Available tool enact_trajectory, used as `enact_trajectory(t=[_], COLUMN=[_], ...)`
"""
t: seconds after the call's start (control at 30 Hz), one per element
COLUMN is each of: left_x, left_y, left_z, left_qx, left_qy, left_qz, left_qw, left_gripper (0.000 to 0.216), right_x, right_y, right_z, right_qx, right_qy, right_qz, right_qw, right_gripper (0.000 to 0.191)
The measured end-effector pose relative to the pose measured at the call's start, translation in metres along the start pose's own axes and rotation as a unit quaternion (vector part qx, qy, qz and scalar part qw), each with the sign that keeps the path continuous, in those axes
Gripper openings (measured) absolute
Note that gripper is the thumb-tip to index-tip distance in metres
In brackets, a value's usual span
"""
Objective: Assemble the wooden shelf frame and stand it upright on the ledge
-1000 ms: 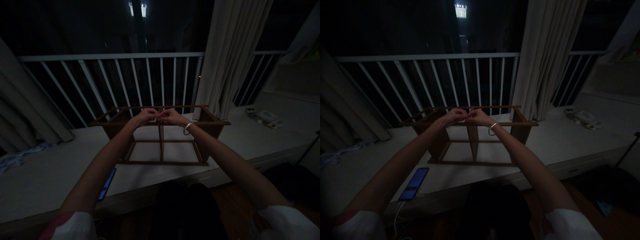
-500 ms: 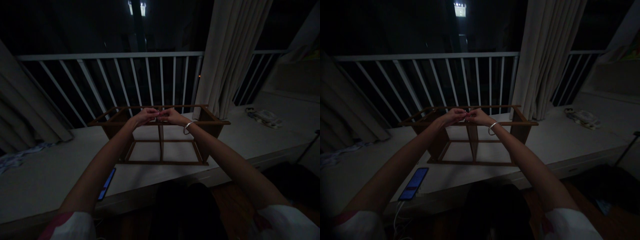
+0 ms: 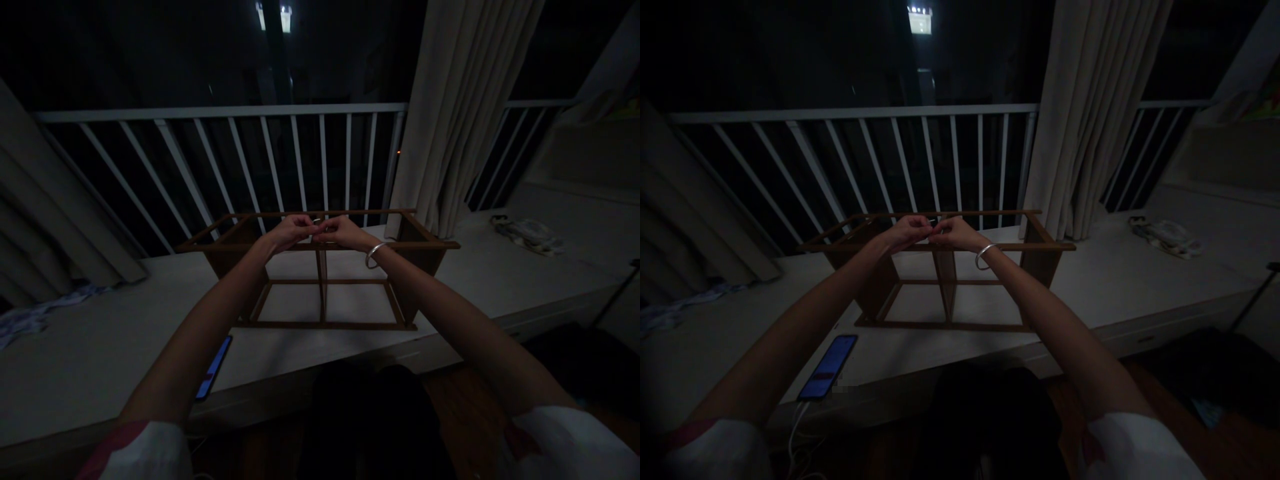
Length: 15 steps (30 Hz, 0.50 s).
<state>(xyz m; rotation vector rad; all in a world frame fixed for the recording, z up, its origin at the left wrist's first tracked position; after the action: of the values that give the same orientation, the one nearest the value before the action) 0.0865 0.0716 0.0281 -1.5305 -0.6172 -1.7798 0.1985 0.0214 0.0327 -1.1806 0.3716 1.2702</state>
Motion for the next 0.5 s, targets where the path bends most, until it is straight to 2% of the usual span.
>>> enact_trajectory(t=[0.2, 0.5], left_x=[0.0009, 0.0029], left_y=[0.0008, 0.0031], left_z=[-0.0005, -0.0030], left_qx=[0.001, 0.007], left_qy=[0.000, -0.030], left_qz=[0.007, 0.023], left_qw=[1.000, 0.999], left_gripper=[0.025, 0.028], right_x=[-0.0016, 0.0017], right_y=[-0.0001, 0.0022], right_z=[-0.0002, 0.0005], right_qx=[0.006, -0.013], right_qy=[-0.009, -0.009], right_qz=[-0.012, 0.027], right_qw=[1.000, 0.999], right_gripper=[0.040, 0.039])
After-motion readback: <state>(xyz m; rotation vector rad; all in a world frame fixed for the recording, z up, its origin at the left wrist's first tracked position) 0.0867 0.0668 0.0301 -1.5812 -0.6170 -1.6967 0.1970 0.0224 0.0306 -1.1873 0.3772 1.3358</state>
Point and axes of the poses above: each hand's wrist, its own z-axis towards the middle knuckle, its own y-axis out of the palm, x = y × z, the point moved 6 cm from there along z, towards the middle knuckle, and after that the axes turned 4 degrees about -y, right-handed, at the moved point
